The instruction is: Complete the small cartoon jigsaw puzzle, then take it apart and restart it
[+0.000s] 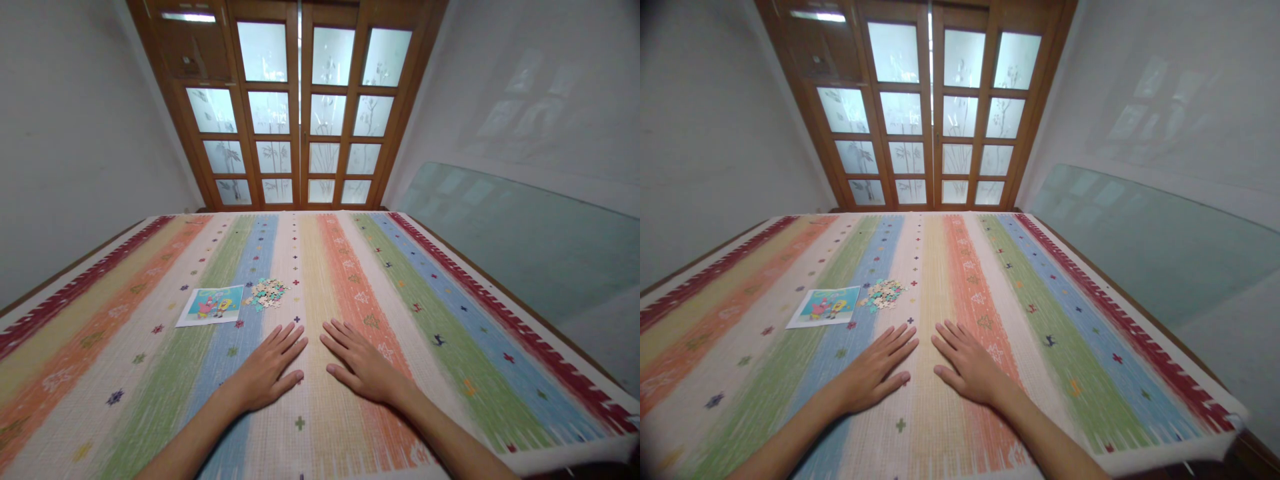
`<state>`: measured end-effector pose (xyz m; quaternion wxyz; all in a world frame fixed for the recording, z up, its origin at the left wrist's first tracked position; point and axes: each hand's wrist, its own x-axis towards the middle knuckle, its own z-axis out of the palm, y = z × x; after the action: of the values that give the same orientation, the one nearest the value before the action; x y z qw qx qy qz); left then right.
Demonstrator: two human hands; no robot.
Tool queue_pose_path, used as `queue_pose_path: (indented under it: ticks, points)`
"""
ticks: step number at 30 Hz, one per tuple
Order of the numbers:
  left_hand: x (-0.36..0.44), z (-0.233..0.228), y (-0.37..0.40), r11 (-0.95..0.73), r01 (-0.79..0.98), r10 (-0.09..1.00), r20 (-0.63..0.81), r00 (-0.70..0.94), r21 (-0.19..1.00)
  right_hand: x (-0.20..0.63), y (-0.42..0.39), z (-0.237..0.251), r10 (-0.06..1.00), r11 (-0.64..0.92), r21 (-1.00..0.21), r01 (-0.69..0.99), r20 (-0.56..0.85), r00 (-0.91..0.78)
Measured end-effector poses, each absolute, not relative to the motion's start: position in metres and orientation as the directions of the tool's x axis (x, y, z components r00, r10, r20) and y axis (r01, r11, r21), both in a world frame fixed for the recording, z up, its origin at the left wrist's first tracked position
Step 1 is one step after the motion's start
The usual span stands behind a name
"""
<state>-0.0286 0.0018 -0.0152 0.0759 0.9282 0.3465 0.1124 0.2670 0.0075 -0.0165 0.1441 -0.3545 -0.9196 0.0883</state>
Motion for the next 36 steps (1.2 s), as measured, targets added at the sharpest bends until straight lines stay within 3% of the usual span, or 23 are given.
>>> queue_pose_path:
  ticks: [36]
  points:
    - [-0.0290, -0.0168, 0.0030, -0.749, 0.618, 0.660, 0.181, 0.729, 0.239, 0.2669, 0.0079, -0.0148, 0.683, 0.726, -0.280, 0.628, 0.189, -0.706]
